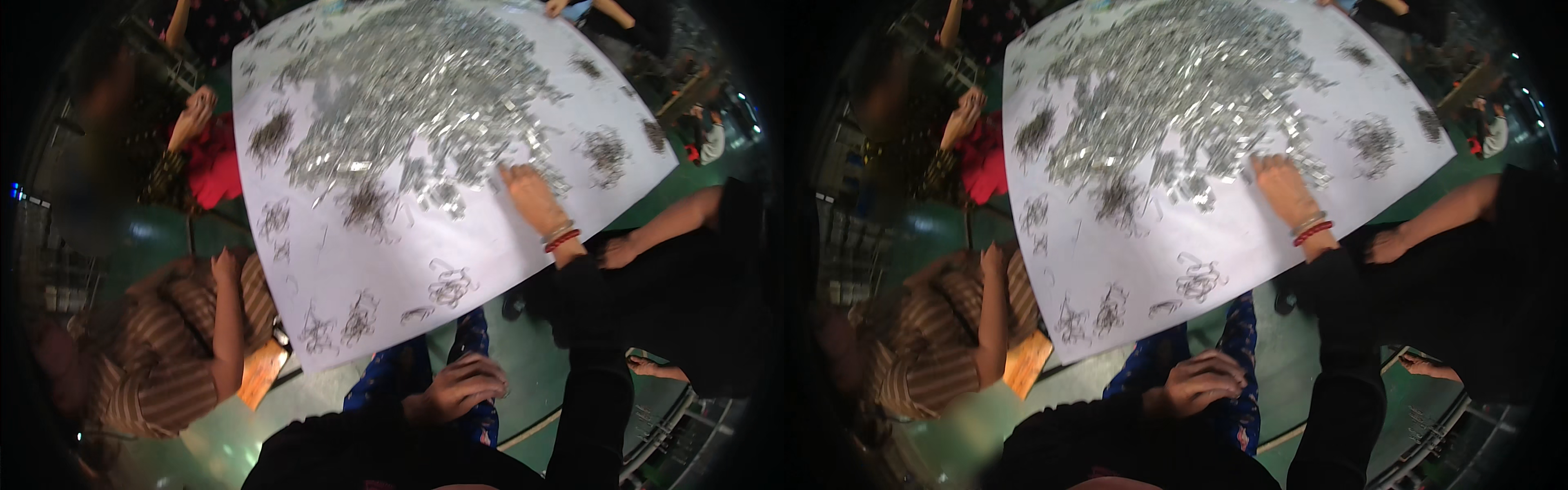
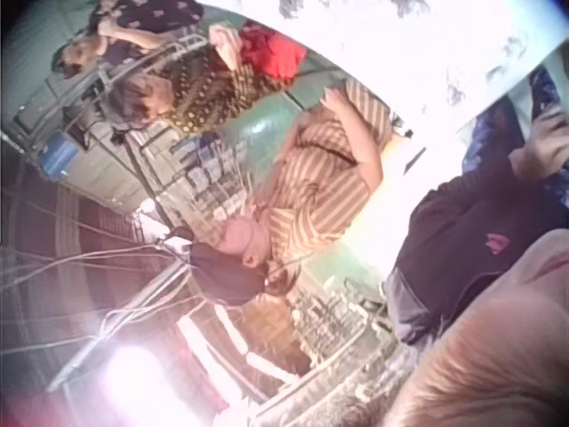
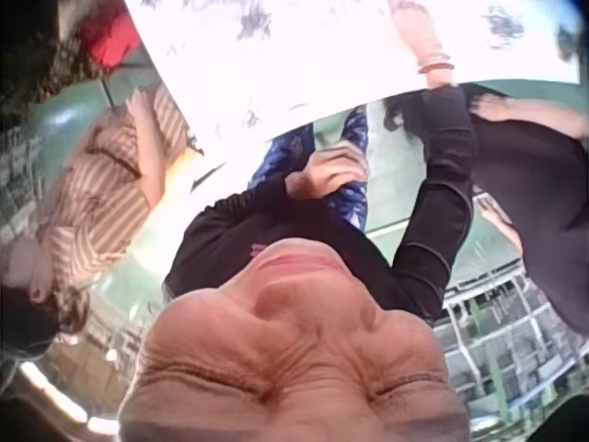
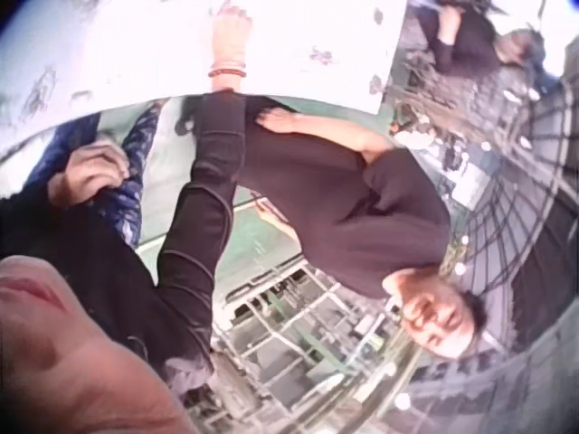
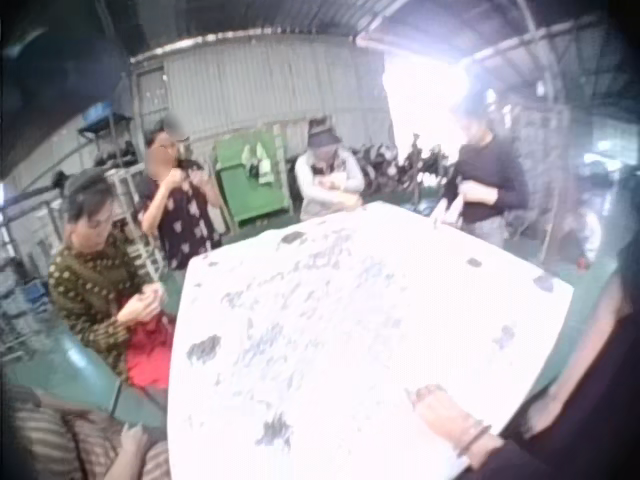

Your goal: The person attaches metal clips to a hanging rack in a workshop setting, working alongside other people at a table.

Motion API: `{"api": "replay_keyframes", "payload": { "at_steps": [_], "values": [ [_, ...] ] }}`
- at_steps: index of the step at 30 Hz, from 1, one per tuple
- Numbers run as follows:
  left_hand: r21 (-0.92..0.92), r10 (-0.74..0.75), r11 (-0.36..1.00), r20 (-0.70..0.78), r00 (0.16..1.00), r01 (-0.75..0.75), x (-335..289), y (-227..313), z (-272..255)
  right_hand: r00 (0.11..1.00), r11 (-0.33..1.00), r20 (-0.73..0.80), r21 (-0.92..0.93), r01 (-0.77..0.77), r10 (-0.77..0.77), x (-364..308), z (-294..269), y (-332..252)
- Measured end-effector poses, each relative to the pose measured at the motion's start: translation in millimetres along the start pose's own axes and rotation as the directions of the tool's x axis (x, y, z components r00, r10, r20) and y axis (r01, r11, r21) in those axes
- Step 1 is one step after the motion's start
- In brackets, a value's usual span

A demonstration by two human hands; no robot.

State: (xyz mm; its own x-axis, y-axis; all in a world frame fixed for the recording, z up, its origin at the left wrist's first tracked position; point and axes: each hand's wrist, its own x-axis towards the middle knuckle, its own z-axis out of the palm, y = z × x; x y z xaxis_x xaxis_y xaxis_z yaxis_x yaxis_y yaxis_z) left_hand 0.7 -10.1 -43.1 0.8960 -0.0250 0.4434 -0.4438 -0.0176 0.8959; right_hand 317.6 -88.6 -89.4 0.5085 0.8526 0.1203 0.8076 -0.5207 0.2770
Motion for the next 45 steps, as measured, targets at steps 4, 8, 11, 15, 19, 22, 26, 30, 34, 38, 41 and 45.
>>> {"api": "replay_keyframes", "payload": {
  "at_steps": [4,8,11,15,19,22,26,30,34,38,41,45],
  "values": [
    [-0.071,0.045,0.997,0.043,0.998,-0.041,13,-10,4,0.952,0.916,-0.205,0.376,-0.137,0.227,-43,-28,-18],
    [-0.017,0.043,0.999,-0.040,0.998,-0.044,10,-15,1,0.735,0.112,0.096,0.967,-0.230,0.672,-60,-63,-72],
    [0.013,0.033,0.999,-0.021,0.999,-0.033,18,-21,-4,0.653,-0.225,0.208,0.973,-0.059,0.728,-98,-81,-98],
    [0.074,0.018,0.997,0.001,1.000,-0.019,31,-25,-8,0.572,-0.299,0.235,0.954,0.019,0.786,-139,-117,-126],
    [0.094,-0.026,0.995,-0.021,0.999,0.028,42,-23,-3,0.579,-0.169,0.132,0.986,0.009,0.805,-166,-138,-139],
    [0.132,0.020,0.991,-0.024,1.000,-0.017,45,-21,3,0.620,-0.071,0.053,0.997,0.005,0.783,-181,-136,-138],
    [0.156,0.019,0.988,-0.026,0.999,-0.014,48,-18,8,0.621,-0.048,0.018,0.998,0.031,0.784,-185,-137,-136],
    [0.176,-0.006,0.984,-0.019,1.000,0.009,47,-16,8,0.576,-0.154,0.098,0.987,0.048,0.811,-189,-136,-137],
    [0.207,0.010,0.978,0.002,1.000,-0.011,41,-17,11,0.577,-0.232,0.126,0.966,0.113,0.807,-194,-135,-136],
    [0.220,-0.034,0.975,-0.007,0.999,0.035,32,-19,12,0.542,-0.161,0.102,0.985,0.063,0.835,-194,-140,-143],
    [0.227,-0.063,0.972,0.019,0.998,0.058,24,-17,12,0.514,-0.114,0.045,0.988,0.103,0.856,-197,-142,-151],
    [0.254,-0.088,0.962,-0.046,0.995,0.097,20,-15,3,0.418,-0.163,0.103,0.981,0.108,0.902,-197,-143,-167]
  ]
}}
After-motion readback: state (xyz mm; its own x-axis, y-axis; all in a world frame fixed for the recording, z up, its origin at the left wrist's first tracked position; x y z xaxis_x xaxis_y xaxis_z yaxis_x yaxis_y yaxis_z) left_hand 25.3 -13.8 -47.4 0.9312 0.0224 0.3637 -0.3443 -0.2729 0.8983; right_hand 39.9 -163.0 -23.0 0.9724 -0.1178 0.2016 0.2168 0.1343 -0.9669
